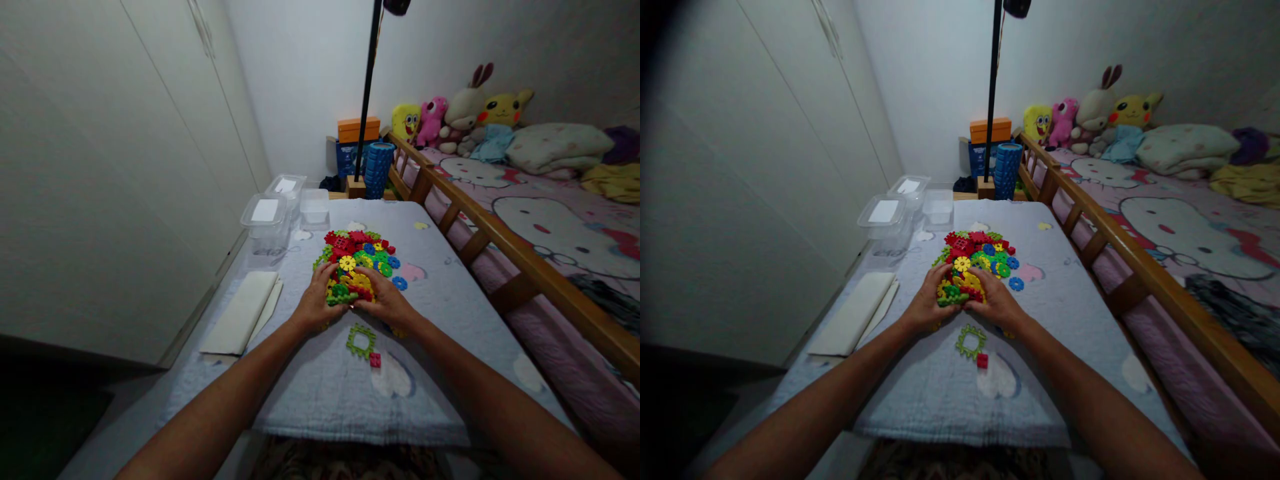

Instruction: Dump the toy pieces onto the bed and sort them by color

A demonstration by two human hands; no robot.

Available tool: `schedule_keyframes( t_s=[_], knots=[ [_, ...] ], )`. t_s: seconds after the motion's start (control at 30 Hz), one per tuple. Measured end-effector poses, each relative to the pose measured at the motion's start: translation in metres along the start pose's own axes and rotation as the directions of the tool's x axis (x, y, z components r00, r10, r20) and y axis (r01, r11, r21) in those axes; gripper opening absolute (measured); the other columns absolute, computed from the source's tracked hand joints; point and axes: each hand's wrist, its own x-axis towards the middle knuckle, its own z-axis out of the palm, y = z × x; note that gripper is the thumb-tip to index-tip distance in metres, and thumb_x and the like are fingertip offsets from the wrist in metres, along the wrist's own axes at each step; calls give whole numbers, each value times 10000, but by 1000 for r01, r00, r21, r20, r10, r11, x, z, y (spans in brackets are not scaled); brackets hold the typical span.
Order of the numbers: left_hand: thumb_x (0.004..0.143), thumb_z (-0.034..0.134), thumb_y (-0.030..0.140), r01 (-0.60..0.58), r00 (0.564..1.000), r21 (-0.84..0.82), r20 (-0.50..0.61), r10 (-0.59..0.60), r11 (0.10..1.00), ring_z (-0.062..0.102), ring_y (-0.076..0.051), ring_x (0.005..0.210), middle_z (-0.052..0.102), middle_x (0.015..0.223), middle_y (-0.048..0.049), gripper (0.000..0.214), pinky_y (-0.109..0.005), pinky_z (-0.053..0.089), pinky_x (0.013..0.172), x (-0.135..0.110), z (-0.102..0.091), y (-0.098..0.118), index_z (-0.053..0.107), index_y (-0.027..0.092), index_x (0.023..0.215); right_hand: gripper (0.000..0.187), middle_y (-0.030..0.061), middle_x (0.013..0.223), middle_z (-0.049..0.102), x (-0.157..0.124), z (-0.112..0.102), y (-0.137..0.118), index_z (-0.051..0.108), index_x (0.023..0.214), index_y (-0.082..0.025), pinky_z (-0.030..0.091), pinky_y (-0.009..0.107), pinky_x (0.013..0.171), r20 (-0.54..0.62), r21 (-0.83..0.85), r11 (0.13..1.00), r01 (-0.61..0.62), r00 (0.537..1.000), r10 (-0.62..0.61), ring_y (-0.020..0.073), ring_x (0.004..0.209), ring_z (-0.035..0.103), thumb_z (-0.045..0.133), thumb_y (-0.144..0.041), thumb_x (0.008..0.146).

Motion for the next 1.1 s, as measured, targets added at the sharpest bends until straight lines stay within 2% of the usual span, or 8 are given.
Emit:
schedule_keyframes(
  t_s=[0.13, 0.23, 0.4, 0.57, 0.7, 0.83, 0.93, 1.1],
  knots=[
    [714, 757, 281, 80, 990, -119, -110, -93, 990, 523, -279, 1314, 566, 1350, -95, 636, -471, 391, 1171, 21, -3, -3, 553, 224, 1313, 695, 68, 1300, 654, 38, -3, -15, 532, 1411, -262, 489, 435, 1032, -32, 134, 984, -121, 992, 126, 267, 1152, 636, 756, -320, 755],
    [758, 719, 280, 172, 958, -256, -183, -222, 951, 596, -251, 1194, 622, 1246, -86, 563, -445, 459, 1093, 39, -4, -2, 555, 201, 1291, 666, 77, 1242, 669, 70, -7, -17, 557, 1368, -222, 497, 421, 1001, -96, 132, 979, -155, 981, 169, 257, 1092, 649, 765, -356, 749],
    [774, 701, 317, 317, 913, -150, -221, -344, 937, 551, -271, 1253, 536, 1312, -131, 582, -464, 433, 1121, 56, -13, -4, 523, 167, 1307, 507, 119, 1267, 654, 106, -26, 2, 602, 1293, -177, 441, 434, 1074, -182, 4, 986, -169, 969, 166, 261, 1180, 604, 692, -314, 813],
    [643, 838, 443, 310, 944, 13, -122, -306, 951, 322, -366, 1481, 315, 1510, -168, 913, -517, 291, 1224, 34, -23, -12, 425, 201, 1421, 370, 124, 1210, 674, 90, -46, 39, 668, 1178, -170, 444, 433, 1063, -222, -182, 949, -259, 951, 217, 274, 1168, 605, 653, -291, 828],
    [477, 931, 543, 277, 959, 162, 5, -282, 947, 167, -475, 1530, 118, 1636, -203, 1249, -623, 248, 1206, 8, -16, -11, 310, 253, 1521, 536, 179, 1296, 643, 60, -36, 57, 614, 1296, -147, 442, 470, 1055, -147, -290, 899, -329, 943, 297, 324, 1217, 579, 650, -456, 859],
    [407, 951, 572, 281, 951, 285, 45, -306, 916, 156, -523, 1516, 94, 1664, -212, 1359, -702, 225, 1171, 0, -1, -3, 276, 281, 1550, 819, 182, 1469, 533, 44, -15, 51, 461, 1484, -188, 372, 504, 1121, -58, -365, 904, -225, 974, 219, 354, 1345, 485, 683, -606, 816],
    [412, 953, 576, 224, 970, 262, 31, -241, 939, 183, -496, 1521, 124, 1652, -227, 1356, -666, 229, 1196, 5, 7, -1, 291, 245, 1548, 970, 207, 1504, 494, 43, -6, 38, 405, 1530, -166, 343, 536, 1136, 25, -404, 900, -163, 982, 189, 389, 1369, 454, 746, -626, 747],
    [454, 970, 448, 134, 991, 147, -3, -135, 980, 245, -443, 1521, 184, 1631, -190, 1284, -610, 275, 1218, 15, 12, -5, 312, 259, 1540, 976, 182, 1479, 536, 46, -4, 19, 373, 1558, -201, 346, 530, 1131, 95, -351, 935, -48, 992, 86, 362, 1336, 503, 784, -533, 739]
  ],
)
